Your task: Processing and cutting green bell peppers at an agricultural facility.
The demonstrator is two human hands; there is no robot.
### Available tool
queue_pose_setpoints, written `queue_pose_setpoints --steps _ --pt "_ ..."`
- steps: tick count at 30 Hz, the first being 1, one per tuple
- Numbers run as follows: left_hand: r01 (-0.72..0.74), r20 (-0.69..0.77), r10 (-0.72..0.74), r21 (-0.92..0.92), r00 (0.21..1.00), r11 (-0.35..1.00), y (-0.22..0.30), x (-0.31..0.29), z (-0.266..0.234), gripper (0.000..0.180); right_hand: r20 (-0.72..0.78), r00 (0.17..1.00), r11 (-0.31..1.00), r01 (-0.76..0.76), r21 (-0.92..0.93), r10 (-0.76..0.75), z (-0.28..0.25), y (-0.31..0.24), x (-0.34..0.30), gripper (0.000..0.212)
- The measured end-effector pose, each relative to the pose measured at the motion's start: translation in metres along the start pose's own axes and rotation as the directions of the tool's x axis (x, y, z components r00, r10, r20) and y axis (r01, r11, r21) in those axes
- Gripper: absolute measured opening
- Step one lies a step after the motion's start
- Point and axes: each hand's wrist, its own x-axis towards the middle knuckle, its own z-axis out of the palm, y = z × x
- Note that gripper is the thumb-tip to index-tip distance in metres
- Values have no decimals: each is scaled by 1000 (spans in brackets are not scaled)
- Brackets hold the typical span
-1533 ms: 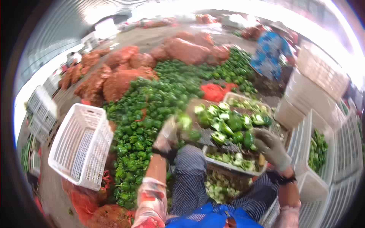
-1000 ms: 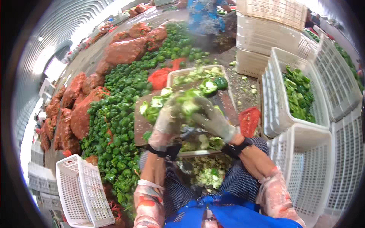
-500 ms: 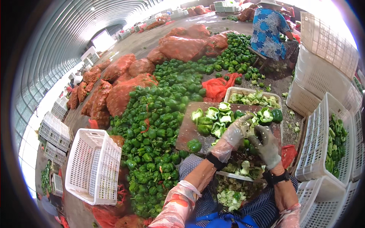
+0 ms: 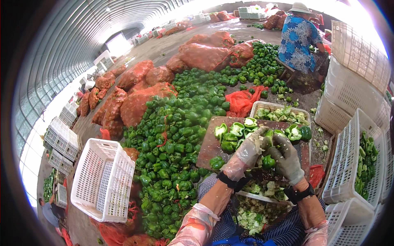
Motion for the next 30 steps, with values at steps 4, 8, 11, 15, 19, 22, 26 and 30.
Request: queue_pose_setpoints --steps 4,8,11,15,19,22,26,30 --pt "153 20 -151 -130 988 980 21 -10 6 50 63 956 915 -292 279 286 -4 -8 -2 41" --pt "-70 1 70 124 998 990 -6 7 16 46 34 932 830 -338 445 361 -2 1 -13 46" --pt "-88 57 93 -83 994 993 -23 18 24 46 5 928 791 -320 522 373 0 3 -17 48" --pt "-115 77 126 -129 989 985 -41 26 19 45 7 965 889 -244 388 262 -2 8 -17 50" --pt "-98 25 120 -418 993 903 -59 33 23 41 -38 999 997 16 82 -13 -4 18 -14 51" --pt "-128 -3 133 -288 991 949 -45 22 26 41 -124 992 993 -23 113 37 5 12 -19 47" --pt "-9 49 40 -520 998 854 -30 13 26 41 -68 967 873 -190 449 246 10 1 -16 52" --pt "-26 35 45 -428 998 903 -44 11 20 39 -64 994 981 -74 182 87 14 16 -12 56"
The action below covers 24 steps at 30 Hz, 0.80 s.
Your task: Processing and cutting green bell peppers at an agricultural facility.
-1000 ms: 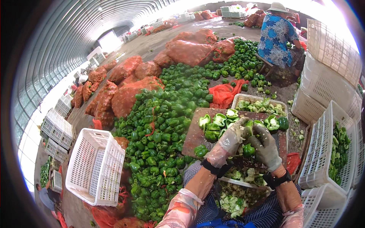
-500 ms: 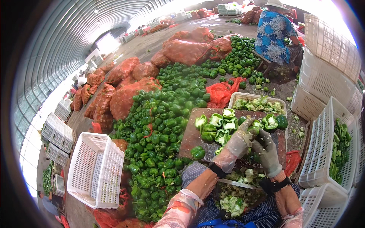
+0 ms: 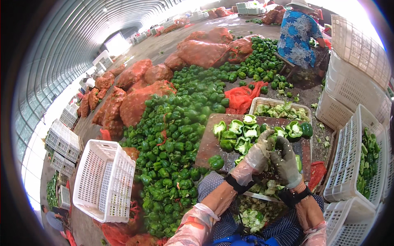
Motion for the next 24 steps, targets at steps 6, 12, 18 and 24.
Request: queue_pose_setpoints --steps 6,12,18,24 --pt "61 61 -58 -52 996 997 7 -3 -2 44 73 986 977 -161 140 152 -1 -24 -3 51" --pt "-65 63 54 197 997 978 -1 -1 -1 49 100 989 990 -120 68 113 -12 -23 -2 50" --pt "45 120 -39 -42 992 998 2 -6 -2 54 124 938 796 -342 500 325 3 -34 -5 43" --pt "-5 139 -36 279 990 960 19 -7 5 68 224 912 865 -399 304 343 -18 -37 8 43"
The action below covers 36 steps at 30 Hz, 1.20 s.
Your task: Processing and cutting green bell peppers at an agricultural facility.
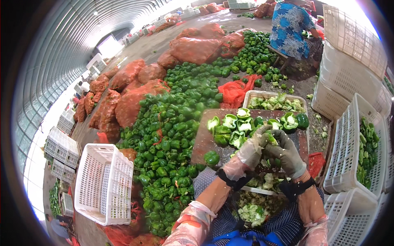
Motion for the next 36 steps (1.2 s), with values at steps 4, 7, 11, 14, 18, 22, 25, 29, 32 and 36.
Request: queue_pose_setpoints --steps 4,7,11,14,18,22,25,29,32,36 --pt "71 -82 -79 -102 993 992 14 -6 7 43 91 996 986 -32 161 18 -6 -5 -1 31" --pt "60 -100 -34 276 994 959 6 -4 1 35 45 994 967 105 -230 -98 -14 9 6 32" --pt "119 -95 -93 331 991 936 6 -10 -3 40 127 968 500 221 -837 -216 -16 11 1 34" --pt "49 -26 -42 372 999 927 1 -17 -9 41 120 927 10 124 -992 355 5 20 0 28" --pt "64 -214 -133 -301 968 952 31 -12 -28 37 223 948 8 227 -974 229 -19 16 1 45" --pt "-145 -162 77 -463 984 874 49 -18 -17 55 175 895 512 385 -767 -410 -36 13 10 38" --pt "-145 -215 41 -496 976 856 43 -13 -4 57 12 891 767 397 -504 -453 -24 16 15 31" --pt "-22 -201 -52 -351 978 936 32 -14 -13 47 172 848 632 495 -596 -502 8 -4 4 30" --pt "127 -240 -131 -33 962 991 21 -13 -1 34 351 846 437 513 -739 -401 0 13 6 28" --pt "72 -99 -33 419 995 905 8 0 6 33 213 920 478 357 -803 -330 -9 21 -8 22"
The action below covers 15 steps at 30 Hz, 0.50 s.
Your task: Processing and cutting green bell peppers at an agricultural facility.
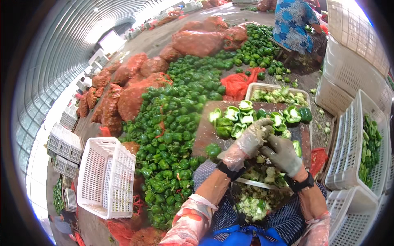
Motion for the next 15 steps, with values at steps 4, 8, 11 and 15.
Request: queue_pose_setpoints --steps 4,8,11,15 --pt "24 -95 -40 -165 995 986 -8 -2 -10 41 -11 994 984 -108 144 111 3 -8 3 27" --pt "28 -123 -78 -365 989 930 -9 1 -10 43 -65 998 999 -29 -43 27 13 -4 3 39" --pt "-43 -89 18 -288 996 957 -12 3 -11 50 -121 985 992 -124 -26 120 13 1 12 43" --pt "-107 -59 97 -209 994 972 7 -10 -11 52 -198 969 987 -136 81 150 11 7 16 44"
